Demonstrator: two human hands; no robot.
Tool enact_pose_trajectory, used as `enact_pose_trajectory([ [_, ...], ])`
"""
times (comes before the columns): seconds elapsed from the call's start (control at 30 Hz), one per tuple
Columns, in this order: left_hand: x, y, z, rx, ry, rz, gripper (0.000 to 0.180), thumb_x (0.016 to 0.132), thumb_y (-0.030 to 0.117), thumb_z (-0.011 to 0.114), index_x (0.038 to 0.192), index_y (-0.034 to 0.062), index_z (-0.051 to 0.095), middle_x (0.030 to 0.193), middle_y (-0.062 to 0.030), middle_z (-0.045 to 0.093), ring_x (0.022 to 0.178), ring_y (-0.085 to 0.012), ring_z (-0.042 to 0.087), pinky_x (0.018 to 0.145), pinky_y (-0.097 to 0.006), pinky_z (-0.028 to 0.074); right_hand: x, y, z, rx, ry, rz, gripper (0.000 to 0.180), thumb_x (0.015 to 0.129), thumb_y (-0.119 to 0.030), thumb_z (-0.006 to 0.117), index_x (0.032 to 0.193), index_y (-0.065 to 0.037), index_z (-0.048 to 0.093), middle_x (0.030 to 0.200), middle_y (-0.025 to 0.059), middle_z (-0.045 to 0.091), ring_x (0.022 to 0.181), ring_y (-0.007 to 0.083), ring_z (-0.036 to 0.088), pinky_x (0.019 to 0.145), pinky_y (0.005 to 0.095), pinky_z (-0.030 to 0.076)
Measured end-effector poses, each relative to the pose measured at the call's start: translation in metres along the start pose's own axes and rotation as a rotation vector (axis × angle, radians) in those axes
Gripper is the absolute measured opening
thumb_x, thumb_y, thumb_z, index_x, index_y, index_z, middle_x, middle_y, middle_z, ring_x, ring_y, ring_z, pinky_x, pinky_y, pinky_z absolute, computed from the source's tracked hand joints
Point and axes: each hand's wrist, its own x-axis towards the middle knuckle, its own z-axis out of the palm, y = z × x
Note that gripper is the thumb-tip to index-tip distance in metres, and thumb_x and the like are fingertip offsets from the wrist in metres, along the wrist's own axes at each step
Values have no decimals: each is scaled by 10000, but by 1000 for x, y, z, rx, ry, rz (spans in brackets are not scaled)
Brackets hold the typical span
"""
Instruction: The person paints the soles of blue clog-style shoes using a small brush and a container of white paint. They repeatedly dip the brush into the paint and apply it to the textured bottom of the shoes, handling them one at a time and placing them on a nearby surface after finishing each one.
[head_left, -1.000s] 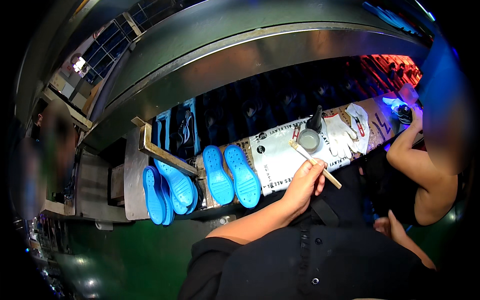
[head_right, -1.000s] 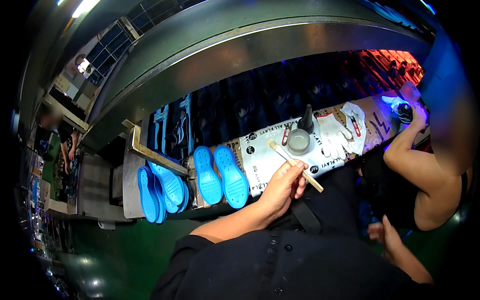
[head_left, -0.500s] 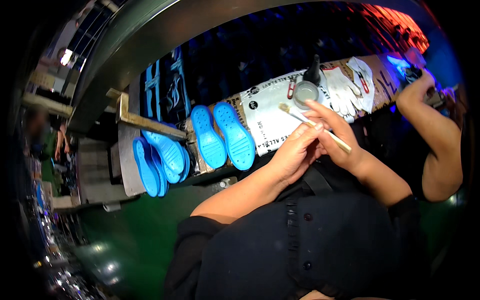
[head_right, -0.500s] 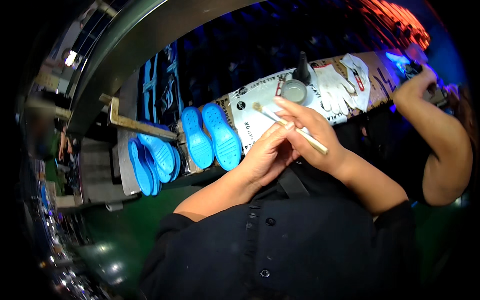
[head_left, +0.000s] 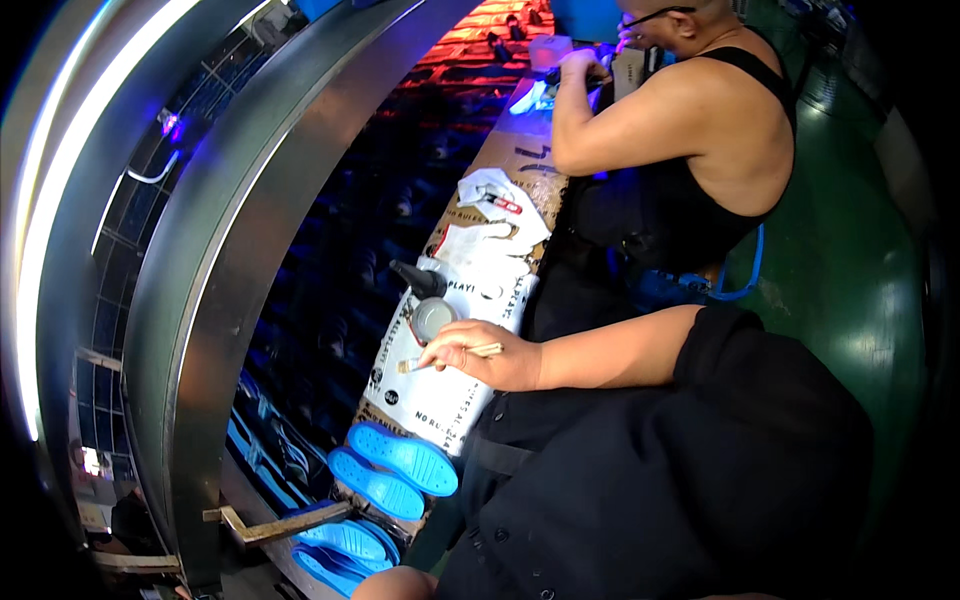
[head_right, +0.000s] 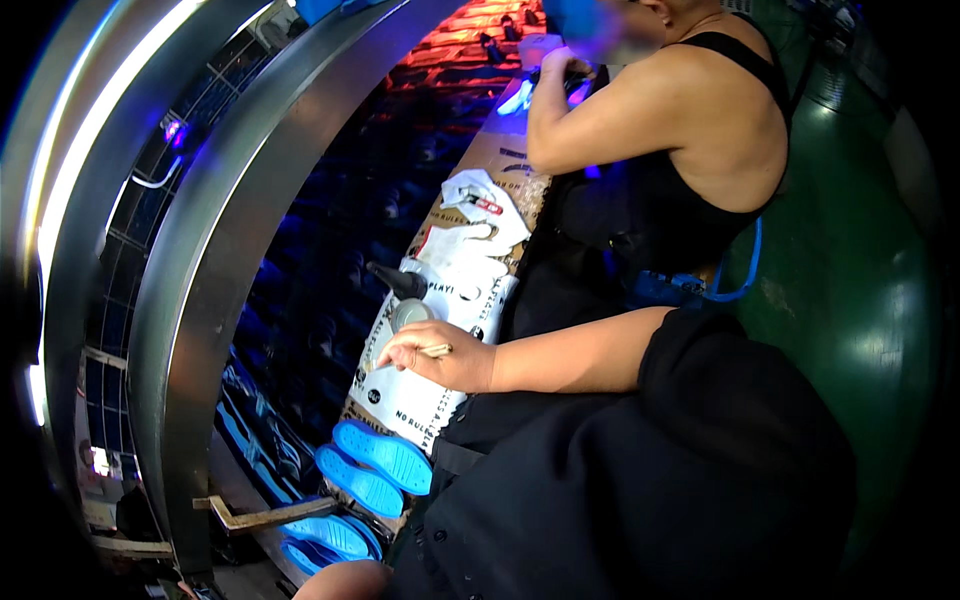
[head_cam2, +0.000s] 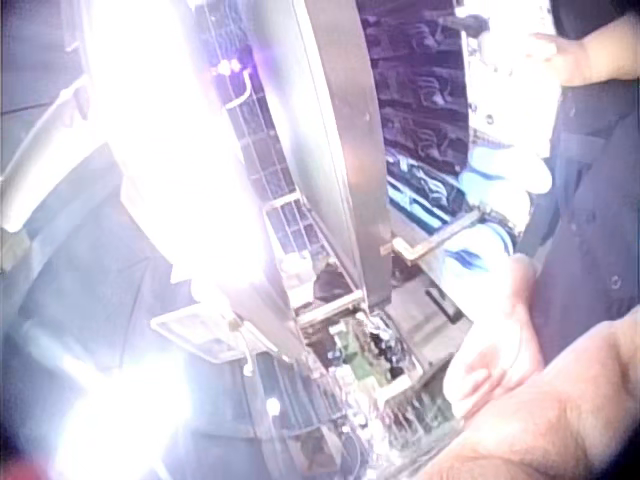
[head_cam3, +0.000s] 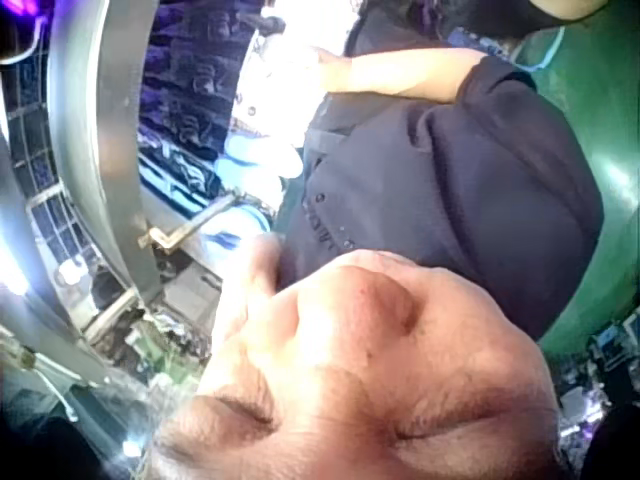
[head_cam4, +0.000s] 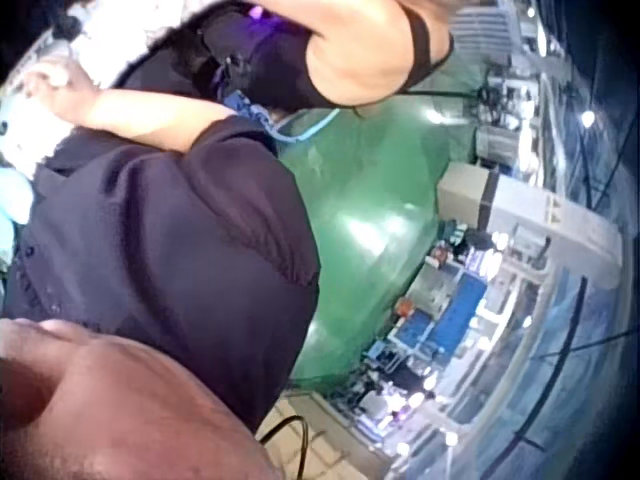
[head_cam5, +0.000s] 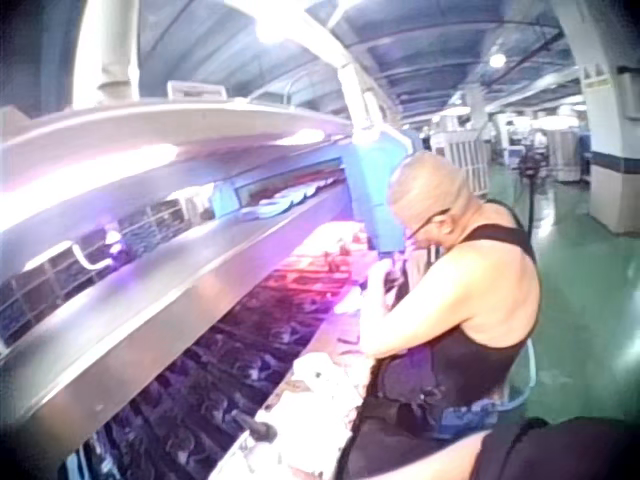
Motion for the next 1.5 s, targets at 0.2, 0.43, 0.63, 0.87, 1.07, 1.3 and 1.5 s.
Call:
enact_pose_trajectory([
  [0.2, 115, -11, 158, -449, -536, -225, 182, 877, 167, 489, 923, -5, 528, 821, -65, 545, 687, -146, 526, 641, -242, 449, -12, -1, -16, 26, 53, 25, 353, 981, -294, 414, 988, -14, 629, 850, 87, 610, 805, 166, 587, 760, 300, 462],
  [0.43, 222, -16, 310, -601, -587, -340, 241, 879, 222, 489, 941, -9, 518, 830, -70, 543, 699, -151, 519, 641, -252, 439, -18, -2, -21, 25, 73, 28, 355, 990, -277, 394, 974, -6, 624, 825, 79, 612, 789, 158, 587, 769, 284, 458],
  [0.63, 202, -22, 305, -541, -579, -307, 293, 881, 270, 489, 955, -12, 509, 838, -74, 541, 710, -155, 512, 641, -260, 431, -23, 3, -24, 61, 98, 36, 348, 988, -270, 405, 969, -6, 631, 838, 79, 622, 795, 150, 593, 757, 276, 470],
  [0.87, 121, -18, 192, -336, -504, -223, 354, 883, 326, 489, 972, -16, 500, 846, -78, 539, 722, -160, 505, 641, -269, 421, -26, 2, -29, 107, 90, 88, 364, 994, -284, 399, 988, 3, 624, 862, 83, 615, 820, 145, 593, 773, 272, 473],
  [1.07, 46, 5, 71, -39, -255, 2, 406, 885, 374, 489, 987, -20, 491, 854, -82, 537, 733, -164, 499, 641, -277, 413, -27, 0, -34, 109, 77, 73, 365, 999, -280, 393, 1009, 10, 615, 882, 86, 612, 838, 143, 597, 791, 271, 473],
  [1.3, -6, 62, -35, 307, 346, 534, 468, 887, 429, 489, 1004, -24, 481, 863, -87, 534, 746, -169, 492, 640, -286, 403, -27, 4, -33, 71, 57, 90, 371, 1011, -244, 326, 1065, 17, 584, 991, 90, 624, 911, 156, 611, 862, 289, 449],
  [1.5, -106, 14, -33, 684, 386, -72, 349, 943, 339, 478, 1120, 41, 514, 951, -98, 522, 776, -189, 503, 739, -279, 414, -31, 13, -54, 54, 223, 202, 502, 1007, -334, 300, 977, 45, 627, 873, 103, 622, 830, 157, 565, 830, 292, 429],
])
